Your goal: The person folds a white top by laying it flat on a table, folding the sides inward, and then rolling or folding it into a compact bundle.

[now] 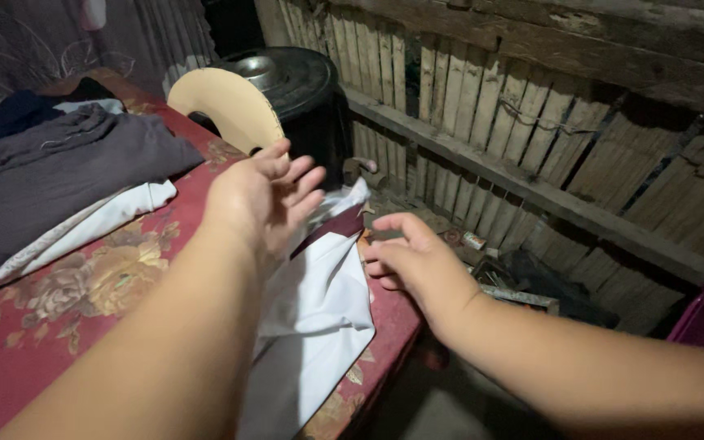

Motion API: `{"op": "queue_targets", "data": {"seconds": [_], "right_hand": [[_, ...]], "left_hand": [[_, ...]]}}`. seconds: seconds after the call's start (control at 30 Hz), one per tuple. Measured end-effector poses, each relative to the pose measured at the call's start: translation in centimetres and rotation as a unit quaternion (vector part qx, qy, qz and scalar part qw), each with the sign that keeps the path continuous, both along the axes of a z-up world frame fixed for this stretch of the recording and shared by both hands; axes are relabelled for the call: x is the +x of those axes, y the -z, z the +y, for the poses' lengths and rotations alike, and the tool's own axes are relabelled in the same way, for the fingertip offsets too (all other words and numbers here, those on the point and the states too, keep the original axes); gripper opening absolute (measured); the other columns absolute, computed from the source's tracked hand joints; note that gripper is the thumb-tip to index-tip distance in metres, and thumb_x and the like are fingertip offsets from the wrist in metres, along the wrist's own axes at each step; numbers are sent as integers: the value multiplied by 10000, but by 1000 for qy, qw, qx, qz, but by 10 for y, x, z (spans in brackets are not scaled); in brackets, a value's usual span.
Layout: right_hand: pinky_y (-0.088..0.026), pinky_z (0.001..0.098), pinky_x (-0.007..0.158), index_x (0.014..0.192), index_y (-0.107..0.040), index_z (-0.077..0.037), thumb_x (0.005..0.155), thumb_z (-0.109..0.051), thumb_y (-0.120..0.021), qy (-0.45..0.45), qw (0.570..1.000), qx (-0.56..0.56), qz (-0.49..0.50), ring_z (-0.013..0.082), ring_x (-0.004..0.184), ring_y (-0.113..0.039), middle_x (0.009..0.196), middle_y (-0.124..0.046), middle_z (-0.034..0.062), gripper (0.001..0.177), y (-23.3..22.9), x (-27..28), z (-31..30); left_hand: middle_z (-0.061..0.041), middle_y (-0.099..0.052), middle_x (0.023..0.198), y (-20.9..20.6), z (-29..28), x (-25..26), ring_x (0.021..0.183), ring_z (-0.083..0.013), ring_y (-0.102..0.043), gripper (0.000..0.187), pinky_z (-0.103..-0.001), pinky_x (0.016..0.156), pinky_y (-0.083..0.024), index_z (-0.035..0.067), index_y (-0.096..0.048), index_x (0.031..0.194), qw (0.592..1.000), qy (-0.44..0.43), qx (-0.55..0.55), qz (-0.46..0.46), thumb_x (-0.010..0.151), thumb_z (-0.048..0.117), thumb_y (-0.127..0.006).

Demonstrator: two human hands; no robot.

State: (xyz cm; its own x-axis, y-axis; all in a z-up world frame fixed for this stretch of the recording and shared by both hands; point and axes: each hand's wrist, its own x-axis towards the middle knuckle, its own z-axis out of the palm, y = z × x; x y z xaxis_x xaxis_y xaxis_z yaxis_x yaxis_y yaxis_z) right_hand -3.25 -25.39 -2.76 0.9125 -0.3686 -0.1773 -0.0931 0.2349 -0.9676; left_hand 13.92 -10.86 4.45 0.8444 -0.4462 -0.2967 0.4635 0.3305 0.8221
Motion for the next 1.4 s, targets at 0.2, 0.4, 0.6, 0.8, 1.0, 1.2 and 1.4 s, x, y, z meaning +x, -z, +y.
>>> {"op": "queue_targets", "data": {"seconds": [0.2, 0.4, 0.6, 0.8, 1.0, 1.2, 1.4], "right_hand": [[-548, 334, 698, 1076, -654, -54, 923, -294, -619, 8, 999, 35, 33, 202, 807, -659, 955, -694, 108, 286, -9, -3, -8], [-559, 353, 712, 1032, -656, -62, 911, -331, -620, -31, 995, 36, 85, 199, 802, -666, 935, -673, 89, 297, -14, -6, 12], [-582, 366, 786, 1062, -647, -106, 897, -374, -618, -67, 993, 67, 64, 221, 900, -679, 1010, -657, 83, 316, -17, -12, 17], [-521, 434, 815, 1233, -583, -99, 951, -575, -443, -23, 992, 102, 67, 297, 948, -653, 1178, -680, 175, 571, -21, -19, 9], [-497, 514, 976, 1390, -450, -58, 1019, -647, -275, 158, 963, 193, 100, 442, 1191, -595, 1338, -562, 303, 718, -24, -25, -11], [-415, 617, 1097, 1494, -476, -130, 943, -382, -553, 158, 981, -36, 102, 493, 1343, -517, 1429, -512, 249, 611, -6, -30, -42], [-446, 396, 1085, 1363, -602, -85, 902, -363, -620, -90, 859, -498, -72, 325, 1299, -597, 1416, -613, 157, 539, -12, -20, -34]], "left_hand": [[-64, -635, 919, 32, 35, -3, 902, -279, -641, 237, -457, 798, -506, 95, -699, 1061, 963, -41, 249, -90, 879, 143, -553], [-67, -632, 911, 24, 29, -28, 866, -265, -640, 219, -455, 778, -494, 102, -684, 1053, 969, -17, 234, -71, 890, 206, -583], [-70, -629, 904, -12, -3, -63, 830, -252, -639, 225, -452, 758, -482, 109, -669, 1046, 983, 32, 177, -35, 900, 270, -613], [-73, -626, 896, -46, -32, -92, 795, -238, -638, 253, -450, 739, -471, 115, -655, 1038, 983, 114, 141, 0, 910, 333, -643], [-38, -740, 923, -23, -25, -72, 739, -216, -618, 190, -419, 718, -497, 146, -705, 980, 983, 28, 165, -70, 865, 288, -649], [-163, -789, 1088, 54, 48, -42, 946, -312, -769, 444, -411, 842, -569, 201, -759, 1160, 788, -3, 503, -354, 774, 131, -551], [-117, -653, 1217, 37, 81, -127, 1129, -343, -606, 409, -453, 957, -479, 220, -773, 1156, 659, 72, 628, -407, 772, 337, -697]]}}
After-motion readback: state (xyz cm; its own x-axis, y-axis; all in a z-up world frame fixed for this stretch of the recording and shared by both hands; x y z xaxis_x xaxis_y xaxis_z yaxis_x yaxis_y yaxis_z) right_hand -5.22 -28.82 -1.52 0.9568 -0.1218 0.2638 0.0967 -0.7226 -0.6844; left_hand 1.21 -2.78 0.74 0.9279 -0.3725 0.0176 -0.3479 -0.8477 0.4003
